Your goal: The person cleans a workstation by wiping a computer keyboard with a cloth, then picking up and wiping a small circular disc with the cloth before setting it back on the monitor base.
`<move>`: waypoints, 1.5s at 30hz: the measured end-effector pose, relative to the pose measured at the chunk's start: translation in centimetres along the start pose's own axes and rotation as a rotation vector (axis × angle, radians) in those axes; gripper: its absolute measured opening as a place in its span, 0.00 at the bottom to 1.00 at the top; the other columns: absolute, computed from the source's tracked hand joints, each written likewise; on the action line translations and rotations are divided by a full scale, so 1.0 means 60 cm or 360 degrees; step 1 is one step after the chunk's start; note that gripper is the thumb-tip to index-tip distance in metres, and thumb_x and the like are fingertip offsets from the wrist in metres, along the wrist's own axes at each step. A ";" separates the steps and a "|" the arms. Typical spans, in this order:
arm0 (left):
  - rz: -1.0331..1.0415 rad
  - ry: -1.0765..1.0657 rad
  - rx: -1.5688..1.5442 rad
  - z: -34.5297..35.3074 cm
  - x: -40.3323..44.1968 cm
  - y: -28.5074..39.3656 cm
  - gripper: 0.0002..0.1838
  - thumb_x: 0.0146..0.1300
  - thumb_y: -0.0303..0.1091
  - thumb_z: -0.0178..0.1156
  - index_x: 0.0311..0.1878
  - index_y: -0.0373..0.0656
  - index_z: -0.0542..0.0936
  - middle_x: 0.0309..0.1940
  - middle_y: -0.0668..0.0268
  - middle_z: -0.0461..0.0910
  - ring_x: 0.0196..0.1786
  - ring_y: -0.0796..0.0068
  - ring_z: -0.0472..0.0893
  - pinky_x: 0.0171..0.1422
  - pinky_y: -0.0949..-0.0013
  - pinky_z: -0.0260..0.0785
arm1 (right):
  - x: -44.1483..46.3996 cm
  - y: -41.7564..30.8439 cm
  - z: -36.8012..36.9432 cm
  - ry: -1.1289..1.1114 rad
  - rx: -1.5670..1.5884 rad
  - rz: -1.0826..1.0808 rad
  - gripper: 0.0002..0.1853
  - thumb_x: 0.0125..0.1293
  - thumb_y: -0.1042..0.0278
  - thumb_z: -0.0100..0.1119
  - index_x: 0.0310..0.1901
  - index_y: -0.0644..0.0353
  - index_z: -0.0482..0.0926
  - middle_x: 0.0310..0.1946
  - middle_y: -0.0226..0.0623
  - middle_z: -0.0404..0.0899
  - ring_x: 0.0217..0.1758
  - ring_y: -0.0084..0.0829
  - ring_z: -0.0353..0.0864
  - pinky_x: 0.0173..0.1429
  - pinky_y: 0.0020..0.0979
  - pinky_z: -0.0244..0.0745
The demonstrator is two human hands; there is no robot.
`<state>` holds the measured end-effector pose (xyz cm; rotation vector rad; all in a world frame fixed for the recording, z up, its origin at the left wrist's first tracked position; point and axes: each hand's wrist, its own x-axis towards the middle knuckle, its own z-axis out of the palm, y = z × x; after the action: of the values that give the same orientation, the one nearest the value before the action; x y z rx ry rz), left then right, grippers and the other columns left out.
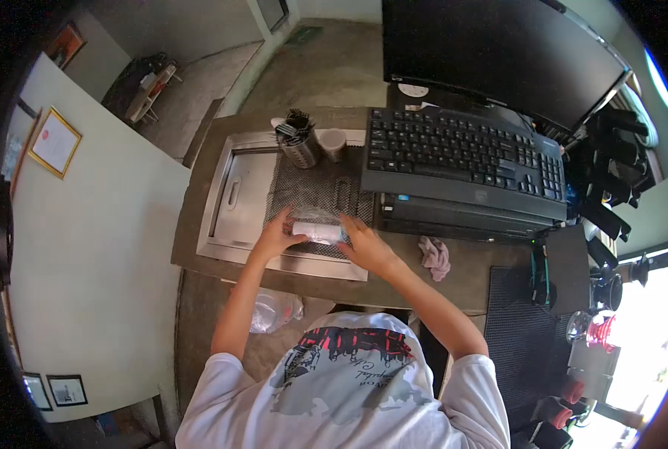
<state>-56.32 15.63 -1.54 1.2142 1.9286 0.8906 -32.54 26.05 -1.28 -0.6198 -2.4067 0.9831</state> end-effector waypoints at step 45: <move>0.0289 -0.0588 -0.0394 0.002 0.050 -0.044 0.14 0.54 0.24 0.65 0.46 0.34 0.80 0.48 0.61 0.79 0.51 0.75 0.77 0.55 0.71 0.69 | 0.029 0.059 0.056 0.0067 0.0686 0.0513 0.09 0.59 0.75 0.61 0.41 0.63 0.83 0.32 0.34 0.83 0.36 0.24 0.81 0.43 0.27 0.75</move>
<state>-58.43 17.54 -4.30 1.3118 1.3915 0.8944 -35.02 27.55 -5.58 -0.8643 -1.9975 1.5482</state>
